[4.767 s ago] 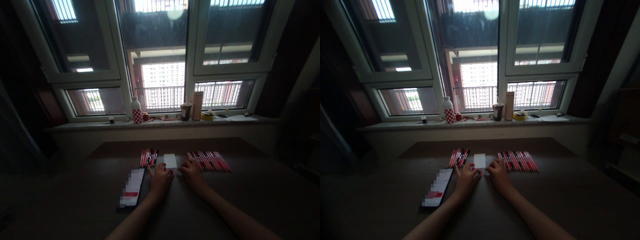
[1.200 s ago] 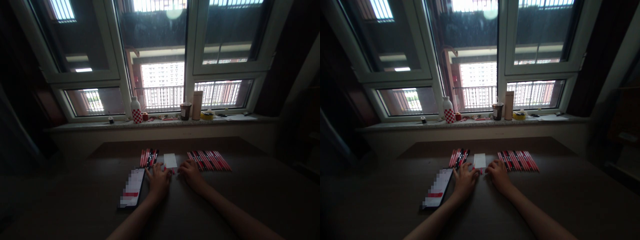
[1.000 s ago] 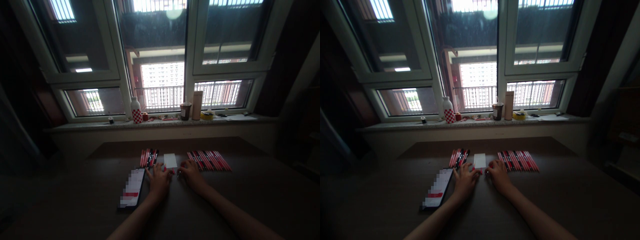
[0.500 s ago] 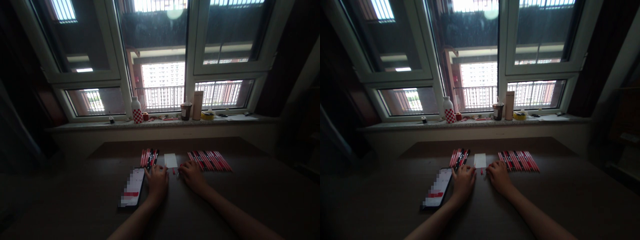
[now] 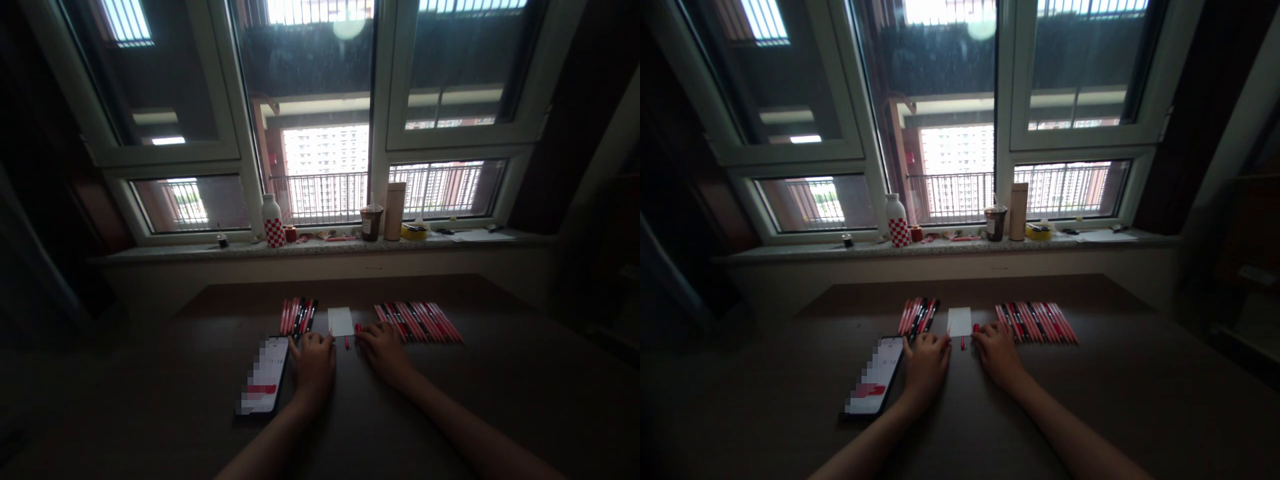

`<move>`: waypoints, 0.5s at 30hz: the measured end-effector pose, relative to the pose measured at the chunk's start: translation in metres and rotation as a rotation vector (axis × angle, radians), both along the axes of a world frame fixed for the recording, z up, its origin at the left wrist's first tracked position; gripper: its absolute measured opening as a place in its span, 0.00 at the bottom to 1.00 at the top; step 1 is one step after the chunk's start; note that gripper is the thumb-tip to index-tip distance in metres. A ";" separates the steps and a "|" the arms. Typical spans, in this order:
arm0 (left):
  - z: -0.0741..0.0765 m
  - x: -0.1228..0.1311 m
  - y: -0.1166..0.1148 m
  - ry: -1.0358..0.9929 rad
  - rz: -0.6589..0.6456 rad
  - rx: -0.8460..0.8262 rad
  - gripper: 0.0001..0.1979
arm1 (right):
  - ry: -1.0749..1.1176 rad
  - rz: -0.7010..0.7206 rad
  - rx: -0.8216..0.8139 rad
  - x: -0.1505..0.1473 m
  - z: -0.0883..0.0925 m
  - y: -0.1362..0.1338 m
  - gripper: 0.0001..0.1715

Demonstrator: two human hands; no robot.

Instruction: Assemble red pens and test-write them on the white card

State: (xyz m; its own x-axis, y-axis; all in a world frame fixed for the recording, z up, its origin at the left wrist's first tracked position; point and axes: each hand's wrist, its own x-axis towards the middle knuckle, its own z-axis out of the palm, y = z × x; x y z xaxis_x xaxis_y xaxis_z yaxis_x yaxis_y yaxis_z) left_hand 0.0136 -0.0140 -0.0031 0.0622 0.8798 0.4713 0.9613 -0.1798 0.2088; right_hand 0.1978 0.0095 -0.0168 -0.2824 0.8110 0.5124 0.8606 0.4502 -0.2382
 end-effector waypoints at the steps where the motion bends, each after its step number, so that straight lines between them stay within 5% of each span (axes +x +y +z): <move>1: 0.000 0.000 0.000 -0.003 -0.003 0.000 0.11 | -0.003 -0.002 0.000 0.000 0.000 0.000 0.14; 15: 0.004 -0.001 0.001 -0.111 -0.072 0.015 0.15 | 0.047 -0.010 0.052 0.003 -0.002 0.003 0.17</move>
State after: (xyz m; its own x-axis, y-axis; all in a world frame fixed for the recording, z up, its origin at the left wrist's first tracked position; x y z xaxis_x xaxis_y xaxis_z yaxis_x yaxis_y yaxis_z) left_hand 0.0128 -0.0134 0.0005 0.0711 0.8676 0.4922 0.9169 -0.2512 0.3102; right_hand 0.2005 0.0124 -0.0184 -0.2488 0.7854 0.5667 0.8536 0.4543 -0.2549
